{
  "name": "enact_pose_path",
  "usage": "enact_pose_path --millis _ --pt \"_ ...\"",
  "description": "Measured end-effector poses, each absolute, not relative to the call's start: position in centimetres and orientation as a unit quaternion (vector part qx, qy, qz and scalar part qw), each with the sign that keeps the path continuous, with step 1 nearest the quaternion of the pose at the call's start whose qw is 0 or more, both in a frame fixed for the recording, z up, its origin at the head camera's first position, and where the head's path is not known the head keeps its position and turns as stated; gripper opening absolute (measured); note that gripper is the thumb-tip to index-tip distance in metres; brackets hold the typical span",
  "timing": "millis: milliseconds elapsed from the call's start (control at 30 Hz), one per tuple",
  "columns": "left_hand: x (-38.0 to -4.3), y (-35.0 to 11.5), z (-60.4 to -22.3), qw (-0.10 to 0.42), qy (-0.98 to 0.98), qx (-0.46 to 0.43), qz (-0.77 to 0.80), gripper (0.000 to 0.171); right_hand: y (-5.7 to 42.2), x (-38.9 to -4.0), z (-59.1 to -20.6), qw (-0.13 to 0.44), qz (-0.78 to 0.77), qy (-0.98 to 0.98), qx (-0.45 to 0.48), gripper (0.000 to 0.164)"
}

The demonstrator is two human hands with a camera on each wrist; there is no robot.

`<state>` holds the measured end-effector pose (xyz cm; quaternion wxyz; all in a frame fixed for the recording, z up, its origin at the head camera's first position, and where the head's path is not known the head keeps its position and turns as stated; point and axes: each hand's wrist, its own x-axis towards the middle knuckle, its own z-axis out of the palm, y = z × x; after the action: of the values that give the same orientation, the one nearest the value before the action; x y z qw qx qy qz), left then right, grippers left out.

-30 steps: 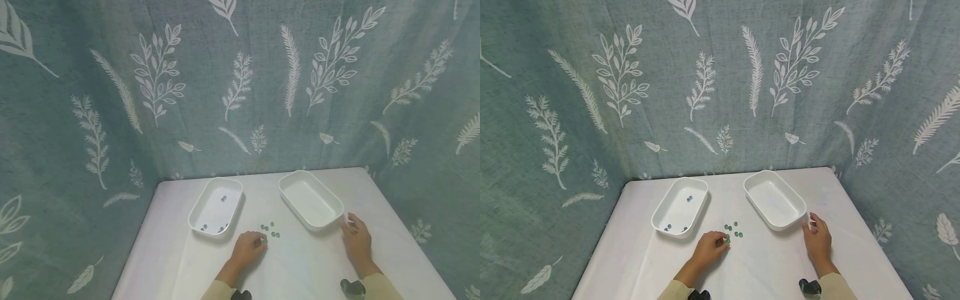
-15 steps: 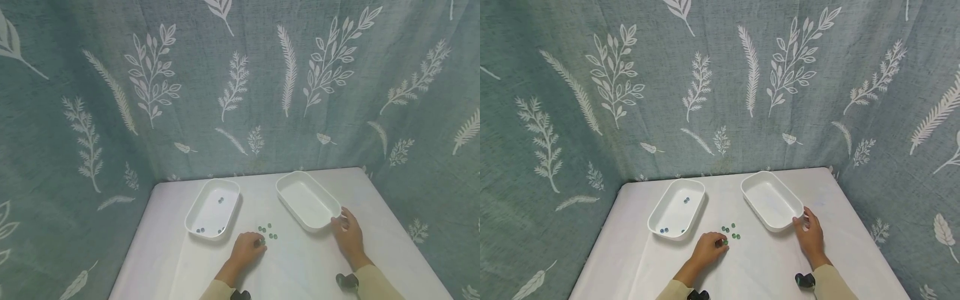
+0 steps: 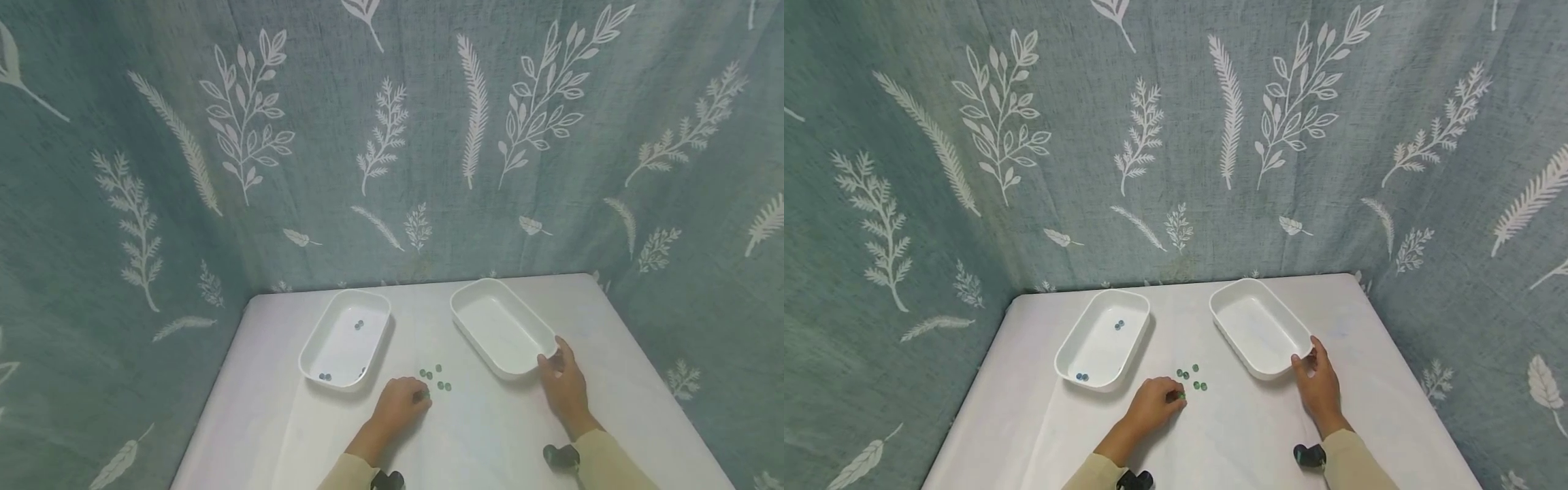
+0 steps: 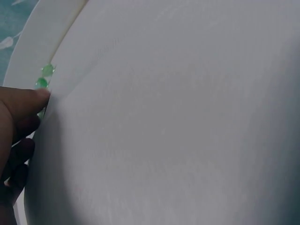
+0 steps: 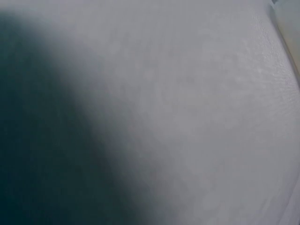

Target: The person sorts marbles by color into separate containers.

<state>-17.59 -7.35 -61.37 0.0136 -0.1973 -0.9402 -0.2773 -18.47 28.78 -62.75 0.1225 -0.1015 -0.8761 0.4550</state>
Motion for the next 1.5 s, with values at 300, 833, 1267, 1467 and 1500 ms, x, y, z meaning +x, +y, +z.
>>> enact_pose_path --millis 300,833,1267,1467,1500 --pt "-17.9 -8.4 -60.9 -0.02 -0.931 -0.18 -0.317 0.021 28.6 -19.0 -63.2 0.128 0.443 -0.881 -0.104 0.071" --pt "-19.4 -8.3 -61.1 0.006 -0.897 -0.181 -0.403 0.017 28.9 -18.9 -63.1 0.131 0.434 -0.887 -0.091 0.071" --pt "-21.0 -7.5 -60.4 0.002 -0.891 -0.175 -0.419 0.014 28.9 -18.9 -62.9 0.123 0.44 -0.884 -0.095 0.073" --pt "-22.2 -6.6 -59.8 -0.004 -0.887 -0.174 -0.428 0.013 29.0 -18.8 -63.5 0.128 0.429 -0.889 -0.093 0.072" --pt "-22.4 -6.3 -59.7 -0.003 -0.886 -0.176 -0.428 0.013 29.1 -18.8 -63.6 0.13 0.427 -0.89 -0.091 0.072"
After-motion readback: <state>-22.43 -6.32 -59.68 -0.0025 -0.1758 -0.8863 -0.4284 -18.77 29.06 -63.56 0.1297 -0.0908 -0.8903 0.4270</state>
